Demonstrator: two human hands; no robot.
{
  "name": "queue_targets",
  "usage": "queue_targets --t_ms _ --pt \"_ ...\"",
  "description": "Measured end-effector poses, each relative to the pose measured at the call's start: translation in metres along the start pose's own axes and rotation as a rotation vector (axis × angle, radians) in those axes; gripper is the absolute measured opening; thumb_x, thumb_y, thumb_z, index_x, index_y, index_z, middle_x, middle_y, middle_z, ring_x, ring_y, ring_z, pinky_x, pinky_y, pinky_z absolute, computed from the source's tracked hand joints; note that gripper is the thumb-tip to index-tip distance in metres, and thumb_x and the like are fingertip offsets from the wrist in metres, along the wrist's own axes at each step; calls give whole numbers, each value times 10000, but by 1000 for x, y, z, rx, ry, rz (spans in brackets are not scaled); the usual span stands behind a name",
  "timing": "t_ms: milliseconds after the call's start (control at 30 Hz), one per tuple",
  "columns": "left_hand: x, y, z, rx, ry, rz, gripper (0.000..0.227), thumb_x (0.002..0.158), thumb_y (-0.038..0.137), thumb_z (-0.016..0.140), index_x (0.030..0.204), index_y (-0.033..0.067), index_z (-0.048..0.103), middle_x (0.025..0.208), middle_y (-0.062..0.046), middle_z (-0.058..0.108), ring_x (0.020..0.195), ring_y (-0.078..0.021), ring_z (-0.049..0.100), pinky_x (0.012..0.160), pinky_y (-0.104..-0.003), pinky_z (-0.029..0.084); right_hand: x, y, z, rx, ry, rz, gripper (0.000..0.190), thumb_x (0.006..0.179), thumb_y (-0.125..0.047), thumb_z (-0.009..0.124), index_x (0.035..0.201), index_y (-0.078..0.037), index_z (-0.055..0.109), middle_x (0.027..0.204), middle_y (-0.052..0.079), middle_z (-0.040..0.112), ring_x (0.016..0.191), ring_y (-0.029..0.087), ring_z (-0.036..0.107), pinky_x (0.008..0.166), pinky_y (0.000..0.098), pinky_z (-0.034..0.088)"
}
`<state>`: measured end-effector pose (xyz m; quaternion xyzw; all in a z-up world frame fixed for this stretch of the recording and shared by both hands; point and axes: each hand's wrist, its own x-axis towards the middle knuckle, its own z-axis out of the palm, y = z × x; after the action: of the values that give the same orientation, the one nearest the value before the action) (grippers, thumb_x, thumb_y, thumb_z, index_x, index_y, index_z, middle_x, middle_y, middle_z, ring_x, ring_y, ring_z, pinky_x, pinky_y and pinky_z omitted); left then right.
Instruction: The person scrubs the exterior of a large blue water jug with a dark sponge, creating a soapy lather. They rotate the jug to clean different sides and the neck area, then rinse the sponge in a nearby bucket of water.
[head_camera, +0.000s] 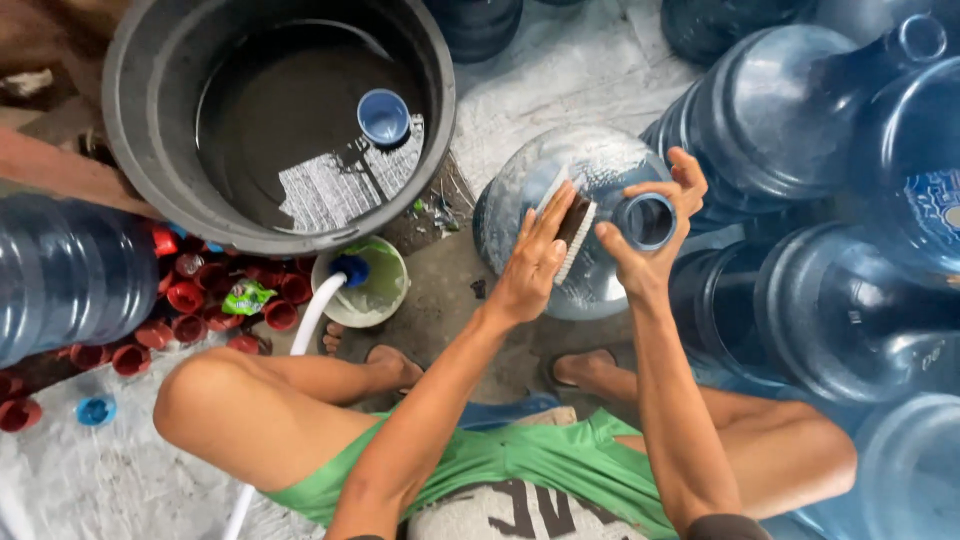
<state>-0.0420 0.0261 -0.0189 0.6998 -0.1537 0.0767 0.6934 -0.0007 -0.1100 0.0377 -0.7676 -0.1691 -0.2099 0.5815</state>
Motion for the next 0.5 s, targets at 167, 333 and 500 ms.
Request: queue_targets --t_ms 167,333,500 --pt "108 -106 12 313 -100 362 228 1010 231 372 1191 164 493 1379 -3 470 1237 -177 477 1013 -417 274 -1 -17 16 10 -124 -12 435 675 -337 820 959 -101 589 1365 65 312 1283 189 223 1122 355 113" --pt "95 -59 -1 202 -150 467 210 987 160 434 1054 77 614 1261 -61 592 1143 -213 577 969 -370 443 -6 -10 11 27 -134 -36 446 645 -357 832 951 -110 622 1366 67 265 1266 180 206 1124 324 146" --pt "-9 -12 -5 290 3 112 463 1019 208 274 1469 109 315 1529 -86 311 1421 -235 307 1171 -465 152 -4 26 -20 42 -53 -18 447 667 -302 827 954 -79 568 1337 90 326 1280 167 314 1130 355 212"
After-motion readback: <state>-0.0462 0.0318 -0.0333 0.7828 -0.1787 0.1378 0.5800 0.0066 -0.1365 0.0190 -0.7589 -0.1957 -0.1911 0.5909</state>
